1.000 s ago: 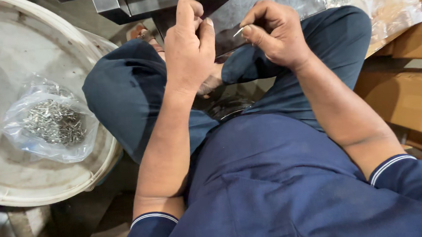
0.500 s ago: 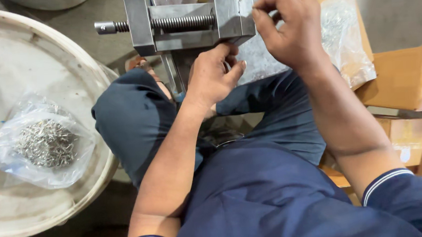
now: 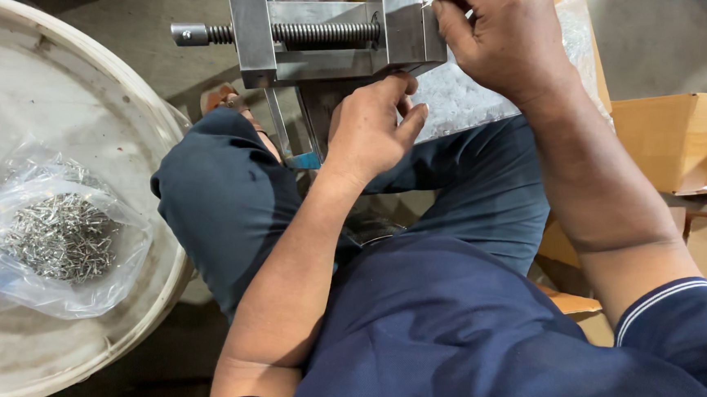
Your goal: The person sits cross-legged and uses a manual press to assemble small metal fasteners. They pick up individual pins and sleeves from a plastic bag, insert them into the press, and operate the screw mechanism to join the parts.
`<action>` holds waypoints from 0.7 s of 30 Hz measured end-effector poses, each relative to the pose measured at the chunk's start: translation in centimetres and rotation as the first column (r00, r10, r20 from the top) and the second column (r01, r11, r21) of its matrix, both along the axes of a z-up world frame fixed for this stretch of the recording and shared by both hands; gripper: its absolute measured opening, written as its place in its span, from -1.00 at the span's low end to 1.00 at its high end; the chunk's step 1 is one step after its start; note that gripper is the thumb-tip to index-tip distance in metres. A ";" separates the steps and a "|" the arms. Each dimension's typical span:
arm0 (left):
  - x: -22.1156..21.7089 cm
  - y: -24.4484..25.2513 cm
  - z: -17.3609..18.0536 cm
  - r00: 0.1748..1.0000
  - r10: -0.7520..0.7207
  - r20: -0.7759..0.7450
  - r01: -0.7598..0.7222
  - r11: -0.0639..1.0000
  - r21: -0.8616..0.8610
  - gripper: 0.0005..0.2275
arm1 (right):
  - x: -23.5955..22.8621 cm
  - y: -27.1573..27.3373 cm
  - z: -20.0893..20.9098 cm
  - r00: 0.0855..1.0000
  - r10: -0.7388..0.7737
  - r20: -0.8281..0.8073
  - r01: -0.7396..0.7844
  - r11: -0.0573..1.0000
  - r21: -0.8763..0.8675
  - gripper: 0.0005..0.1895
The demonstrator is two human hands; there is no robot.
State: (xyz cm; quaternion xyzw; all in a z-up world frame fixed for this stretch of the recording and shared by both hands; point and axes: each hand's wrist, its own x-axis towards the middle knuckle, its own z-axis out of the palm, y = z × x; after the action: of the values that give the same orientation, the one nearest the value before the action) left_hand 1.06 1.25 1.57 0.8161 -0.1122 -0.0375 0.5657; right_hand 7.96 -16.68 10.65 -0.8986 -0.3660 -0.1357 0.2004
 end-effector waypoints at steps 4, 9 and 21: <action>-0.1 0.1 -0.4 1.000 -0.023 0.005 0.023 1.000 0.006 -0.74 | 0.1 0.2 0.1 0.999 0.021 0.030 -0.020 0.999 -0.033 -0.91; 0.0 0.1 0.6 1.000 -0.017 0.006 0.016 0.999 0.031 -0.74 | -0.4 0.6 0.0 0.996 -0.005 0.085 0.008 1.000 -0.029 -0.90; -2.1 5.2 4.2 0.685 0.354 0.637 -0.280 0.935 -0.219 -0.91 | -5.6 -2.3 -6.2 0.981 -0.140 -0.133 0.182 0.900 0.395 -0.76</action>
State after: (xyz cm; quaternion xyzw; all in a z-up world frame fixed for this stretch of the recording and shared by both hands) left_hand -1.03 6.48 5.75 0.7513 -0.1655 0.3608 0.5273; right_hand 2.40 -19.02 4.46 -0.8703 -0.2439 -0.1791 0.3887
